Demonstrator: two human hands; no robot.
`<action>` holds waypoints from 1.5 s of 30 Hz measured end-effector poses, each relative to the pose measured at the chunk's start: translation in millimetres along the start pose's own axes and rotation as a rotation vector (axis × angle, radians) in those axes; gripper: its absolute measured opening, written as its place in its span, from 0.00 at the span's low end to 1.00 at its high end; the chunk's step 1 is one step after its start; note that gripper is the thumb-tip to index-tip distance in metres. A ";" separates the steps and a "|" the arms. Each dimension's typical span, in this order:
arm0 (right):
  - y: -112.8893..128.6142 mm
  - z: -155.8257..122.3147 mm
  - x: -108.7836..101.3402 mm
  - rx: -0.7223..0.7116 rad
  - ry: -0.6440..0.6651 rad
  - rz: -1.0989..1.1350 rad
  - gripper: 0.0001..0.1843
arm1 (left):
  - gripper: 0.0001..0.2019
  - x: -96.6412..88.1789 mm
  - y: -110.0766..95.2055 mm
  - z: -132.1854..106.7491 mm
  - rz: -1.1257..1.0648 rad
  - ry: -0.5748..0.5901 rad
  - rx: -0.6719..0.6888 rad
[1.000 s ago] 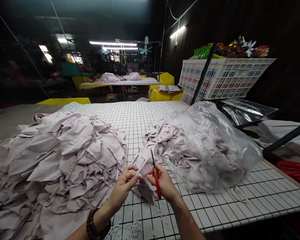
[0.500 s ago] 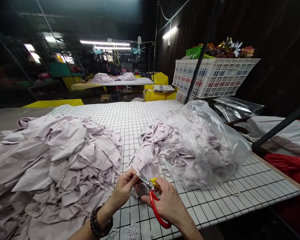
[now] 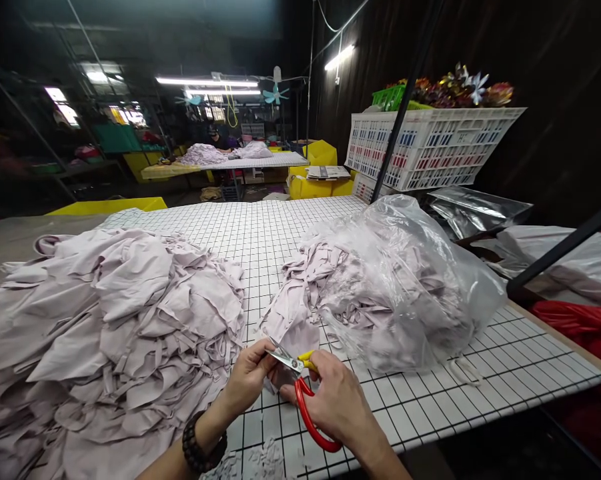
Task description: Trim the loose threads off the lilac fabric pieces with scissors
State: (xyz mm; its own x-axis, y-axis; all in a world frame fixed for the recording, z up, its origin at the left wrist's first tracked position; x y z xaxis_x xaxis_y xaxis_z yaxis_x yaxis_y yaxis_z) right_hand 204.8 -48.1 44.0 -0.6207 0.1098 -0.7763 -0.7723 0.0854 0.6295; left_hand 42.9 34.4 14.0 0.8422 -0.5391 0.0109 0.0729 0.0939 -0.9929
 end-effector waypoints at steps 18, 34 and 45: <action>-10.3 0.7 18.1 -0.054 -0.062 -0.006 0.19 | 0.17 -1.8 13.0 -4.0 -0.252 0.050 -0.144; -21.6 175.6 10.4 -0.227 0.064 0.297 0.05 | 0.14 -48.9 -12.9 -19.6 -0.304 -0.111 0.028; 15.2 69.9 -44.9 -0.291 -0.117 0.396 0.05 | 0.14 -108.4 -100.5 110.0 0.373 -0.311 0.271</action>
State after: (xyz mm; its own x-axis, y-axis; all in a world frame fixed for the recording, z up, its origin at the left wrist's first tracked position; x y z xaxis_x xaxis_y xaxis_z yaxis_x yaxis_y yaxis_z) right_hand 230.4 17.5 90.6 -0.8670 0.1893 -0.4609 -0.4970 -0.2629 0.8270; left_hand 3.1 175.4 125.6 0.9521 -0.1596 -0.2608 -0.1604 0.4654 -0.8705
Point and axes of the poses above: each hand's wrist, its own z-axis towards the middle knuckle, its own x-axis out of the palm, y = z × x, the point moved 1 cm from there along z, towards the middle knuckle, and after that the axes turned 1 degree about x, right-handed, at the moved point
